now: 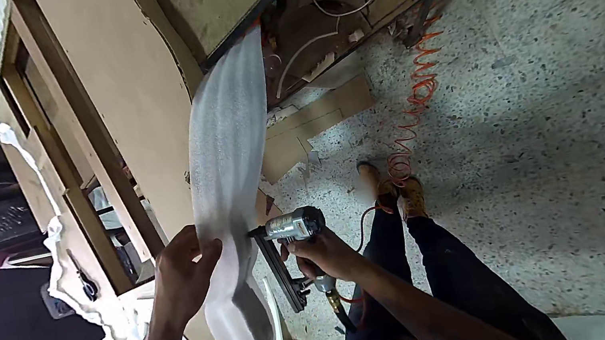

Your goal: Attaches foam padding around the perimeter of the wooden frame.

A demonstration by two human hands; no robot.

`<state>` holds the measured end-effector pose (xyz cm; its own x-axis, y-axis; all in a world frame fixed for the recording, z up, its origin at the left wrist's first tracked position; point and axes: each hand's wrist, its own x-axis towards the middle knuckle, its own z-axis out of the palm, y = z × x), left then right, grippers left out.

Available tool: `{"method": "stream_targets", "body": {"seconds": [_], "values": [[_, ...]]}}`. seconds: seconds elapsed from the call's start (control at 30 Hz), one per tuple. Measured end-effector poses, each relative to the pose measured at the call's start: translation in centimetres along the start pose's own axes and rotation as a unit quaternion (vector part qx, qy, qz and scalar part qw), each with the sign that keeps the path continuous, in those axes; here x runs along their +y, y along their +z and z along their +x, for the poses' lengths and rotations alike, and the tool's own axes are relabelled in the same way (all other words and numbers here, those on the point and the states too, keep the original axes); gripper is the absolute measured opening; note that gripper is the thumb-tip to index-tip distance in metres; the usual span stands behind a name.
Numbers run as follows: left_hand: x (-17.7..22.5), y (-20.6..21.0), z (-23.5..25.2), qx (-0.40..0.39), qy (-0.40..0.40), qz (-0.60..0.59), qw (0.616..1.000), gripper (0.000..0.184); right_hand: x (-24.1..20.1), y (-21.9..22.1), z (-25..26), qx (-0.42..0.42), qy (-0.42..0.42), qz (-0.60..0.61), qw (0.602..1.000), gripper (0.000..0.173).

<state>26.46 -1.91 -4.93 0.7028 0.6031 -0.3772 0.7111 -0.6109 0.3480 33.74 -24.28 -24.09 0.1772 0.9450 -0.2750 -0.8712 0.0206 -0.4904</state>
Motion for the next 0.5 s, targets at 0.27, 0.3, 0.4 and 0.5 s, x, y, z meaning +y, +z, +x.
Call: {"method": "stream_targets", "body": {"seconds": [0.27, 0.3, 0.4, 0.5], "values": [[3.2, -0.7, 4.7, -0.005, -0.008, 0.078, 0.997, 0.027, -5.0, -1.2, 2.1, -0.019, 0.049, -0.021, 0.998, 0.031], [3.5, -0.9, 5.1, 0.001, -0.01, 0.09, 0.996, 0.025, -5.1, -1.1, 2.7, -0.025, 0.055, -0.023, 0.998, 0.031], [2.6, -1.4, 4.8, 0.042, -0.022, 0.074, 0.996, 0.023, -5.8, -1.1, 3.5, -0.039, 0.068, -0.022, 0.997, 0.028], [1.2, -1.4, 4.1, 0.063, -0.045, 0.018, 0.997, 0.025, -7.0, -1.4, 3.6, -0.047, 0.077, -0.025, 0.996, 0.033]]}}
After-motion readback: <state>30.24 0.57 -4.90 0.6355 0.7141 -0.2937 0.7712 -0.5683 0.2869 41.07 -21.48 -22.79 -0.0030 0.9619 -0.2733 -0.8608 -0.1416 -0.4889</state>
